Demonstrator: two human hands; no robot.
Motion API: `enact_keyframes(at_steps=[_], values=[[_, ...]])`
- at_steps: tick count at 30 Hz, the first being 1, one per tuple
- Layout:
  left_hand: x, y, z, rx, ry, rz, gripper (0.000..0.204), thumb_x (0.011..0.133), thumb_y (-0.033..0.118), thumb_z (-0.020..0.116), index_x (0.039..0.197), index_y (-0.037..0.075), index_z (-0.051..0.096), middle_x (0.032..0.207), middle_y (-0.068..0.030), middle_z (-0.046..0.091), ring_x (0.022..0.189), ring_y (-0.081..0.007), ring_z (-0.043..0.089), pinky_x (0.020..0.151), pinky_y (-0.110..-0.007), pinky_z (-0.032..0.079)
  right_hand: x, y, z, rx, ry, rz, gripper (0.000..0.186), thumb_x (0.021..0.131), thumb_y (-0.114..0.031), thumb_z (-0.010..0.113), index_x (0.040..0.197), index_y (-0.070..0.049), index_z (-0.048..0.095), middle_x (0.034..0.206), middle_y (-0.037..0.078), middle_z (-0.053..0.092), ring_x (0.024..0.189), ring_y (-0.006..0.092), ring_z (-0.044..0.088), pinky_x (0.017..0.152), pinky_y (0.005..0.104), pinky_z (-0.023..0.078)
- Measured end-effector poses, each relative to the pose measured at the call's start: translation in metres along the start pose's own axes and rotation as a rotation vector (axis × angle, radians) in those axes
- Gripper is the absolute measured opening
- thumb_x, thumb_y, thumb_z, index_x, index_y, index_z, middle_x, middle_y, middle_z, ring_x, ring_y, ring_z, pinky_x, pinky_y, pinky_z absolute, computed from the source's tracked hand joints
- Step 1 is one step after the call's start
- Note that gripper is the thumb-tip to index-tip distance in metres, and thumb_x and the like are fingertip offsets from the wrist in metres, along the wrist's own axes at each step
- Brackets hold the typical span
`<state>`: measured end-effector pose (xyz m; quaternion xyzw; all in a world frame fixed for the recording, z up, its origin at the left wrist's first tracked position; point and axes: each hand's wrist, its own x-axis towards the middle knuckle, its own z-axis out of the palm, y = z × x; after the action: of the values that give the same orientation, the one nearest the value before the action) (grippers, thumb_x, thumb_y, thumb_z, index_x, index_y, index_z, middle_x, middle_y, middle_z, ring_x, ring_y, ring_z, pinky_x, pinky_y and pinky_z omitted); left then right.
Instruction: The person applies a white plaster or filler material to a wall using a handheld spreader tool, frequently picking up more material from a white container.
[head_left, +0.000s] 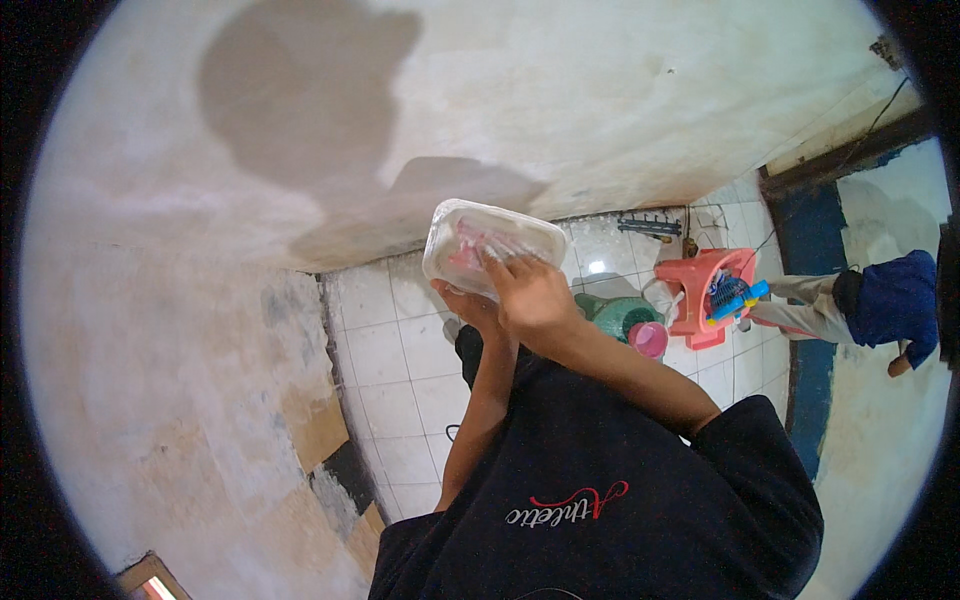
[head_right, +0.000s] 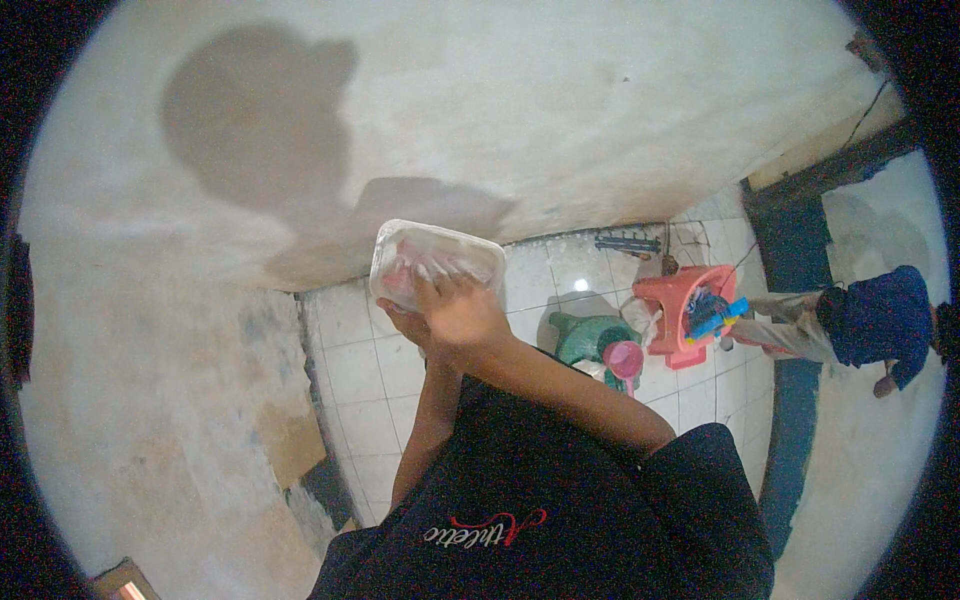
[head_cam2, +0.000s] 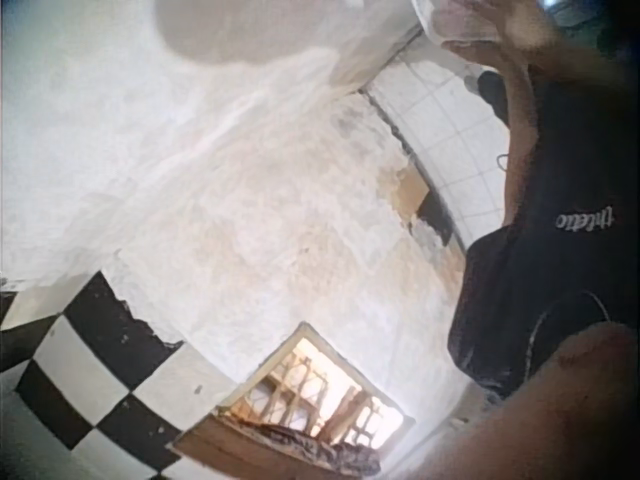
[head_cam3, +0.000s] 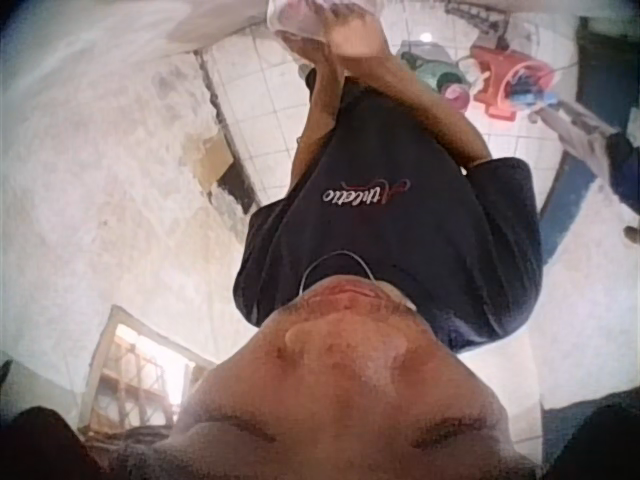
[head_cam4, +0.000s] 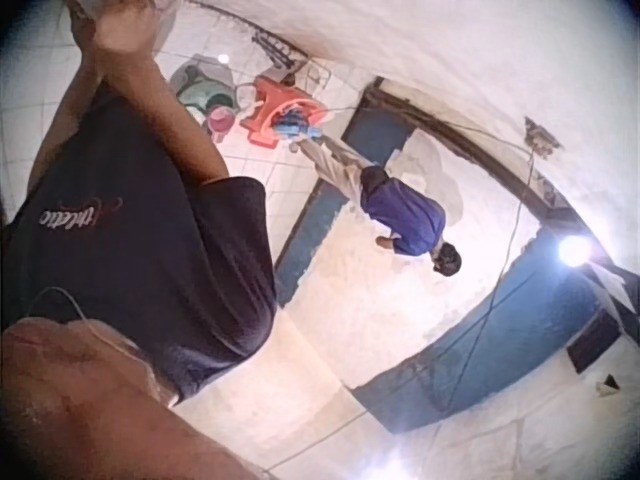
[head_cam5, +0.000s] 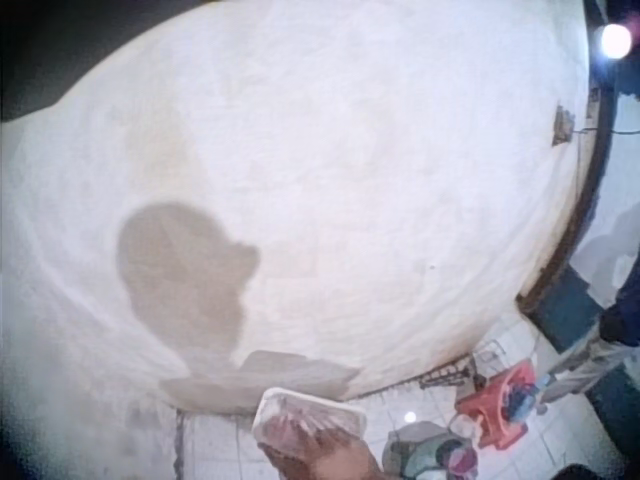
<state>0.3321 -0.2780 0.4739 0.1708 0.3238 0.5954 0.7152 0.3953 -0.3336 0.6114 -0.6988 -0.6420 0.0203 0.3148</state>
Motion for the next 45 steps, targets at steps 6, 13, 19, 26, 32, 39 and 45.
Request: enact_keyframes(at_steps=[6, 13, 19, 26, 32, 39, 45], values=[[-0.007, 0.009, 0.011, 0.280, -0.018, 0.147, 0.054, 0.104, 0.048, 0.022, 0.127, 0.006, 0.046, 0.121, -0.0120, 0.055, 0.112, -0.0233, 0.054, 0.098, -0.040, 0.044, 0.003, 0.003, 0.010, -0.019, -0.080, -0.004, 0.060, 0.070, -0.007, 0.061, 0.127, 0.006, 0.050, 0.094, 0.023, 0.064, 0.086, 0.0397, 0.063, 0.079, 0.0466, 0.051], [-0.011, 0.021, 0.024, -0.159, -0.032, -0.159, 0.058, 0.103, 0.051, 0.022, 0.132, 0.007, 0.045, 0.128, -0.0118, 0.052, 0.117, -0.0256, 0.052, 0.101, -0.040, 0.042, 0.012, 0.004, 0.000, -0.022, -0.023, -0.012, 0.060, 0.068, -0.007, 0.062, 0.125, 0.007, 0.050, 0.091, 0.022, 0.063, 0.083, 0.0390, 0.063, 0.079, 0.0463, 0.051], [-0.006, 0.019, 0.018, -0.065, 0.017, -0.070, 0.057, 0.103, 0.050, 0.022, 0.134, 0.007, 0.044, 0.128, -0.0117, 0.052, 0.115, -0.0259, 0.054, 0.100, -0.040, 0.042, 0.008, 0.004, -0.003, 0.031, -0.005, -0.028, 0.062, 0.066, -0.005, 0.063, 0.125, 0.007, 0.051, 0.087, 0.021, 0.063, 0.078, 0.0391, 0.063, 0.074, 0.0466, 0.051], [-0.005, 0.016, 0.023, 0.315, 0.068, 0.096, 0.053, 0.104, 0.047, 0.024, 0.131, 0.006, 0.045, 0.122, -0.0099, 0.054, 0.109, -0.0234, 0.056, 0.095, -0.038, 0.046, 0.002, 0.003, 0.011, -0.029, -0.067, -0.074, 0.057, 0.068, -0.005, 0.064, 0.123, 0.008, 0.052, 0.085, 0.021, 0.063, 0.079, 0.0391, 0.063, 0.072, 0.0468, 0.051], [0.007, 0.002, -0.005, 0.063, -0.021, 0.048, 0.048, 0.104, 0.043, 0.027, 0.130, 0.006, 0.044, 0.121, -0.0090, 0.055, 0.108, -0.0210, 0.056, 0.094, -0.036, 0.047, 0.001, -0.013, 0.005, 0.038, -0.044, -0.120, 0.054, 0.070, -0.006, 0.064, 0.121, 0.008, 0.052, 0.090, 0.024, 0.064, 0.084, 0.0396, 0.064, 0.075, 0.0466, 0.052], [-0.009, 0.024, 0.029, 0.078, -0.062, 0.070, 0.040, 0.105, 0.035, 0.036, 0.130, 0.006, 0.044, 0.119, -0.0070, 0.054, 0.108, -0.0178, 0.055, 0.094, -0.035, 0.046, 0.033, -0.015, -0.003, -0.096, -0.184, 0.009, 0.053, 0.072, -0.010, 0.063, 0.122, 0.005, 0.052, 0.092, 0.022, 0.065, 0.086, 0.0378, 0.066, 0.075, 0.0454, 0.052], [-0.003, 0.013, 0.011, 0.382, -0.040, 0.247, 0.040, 0.105, 0.035, 0.036, 0.130, 0.005, 0.044, 0.120, -0.0073, 0.054, 0.109, -0.0186, 0.054, 0.096, -0.036, 0.045, 0.030, -0.023, 0.007, -0.162, -0.259, -0.058, 0.041, 0.078, -0.016, 0.059, 0.113, 0.004, 0.056, 0.088, 0.021, 0.066, 0.081, 0.0357, 0.067, 0.071, 0.0446, 0.053]])
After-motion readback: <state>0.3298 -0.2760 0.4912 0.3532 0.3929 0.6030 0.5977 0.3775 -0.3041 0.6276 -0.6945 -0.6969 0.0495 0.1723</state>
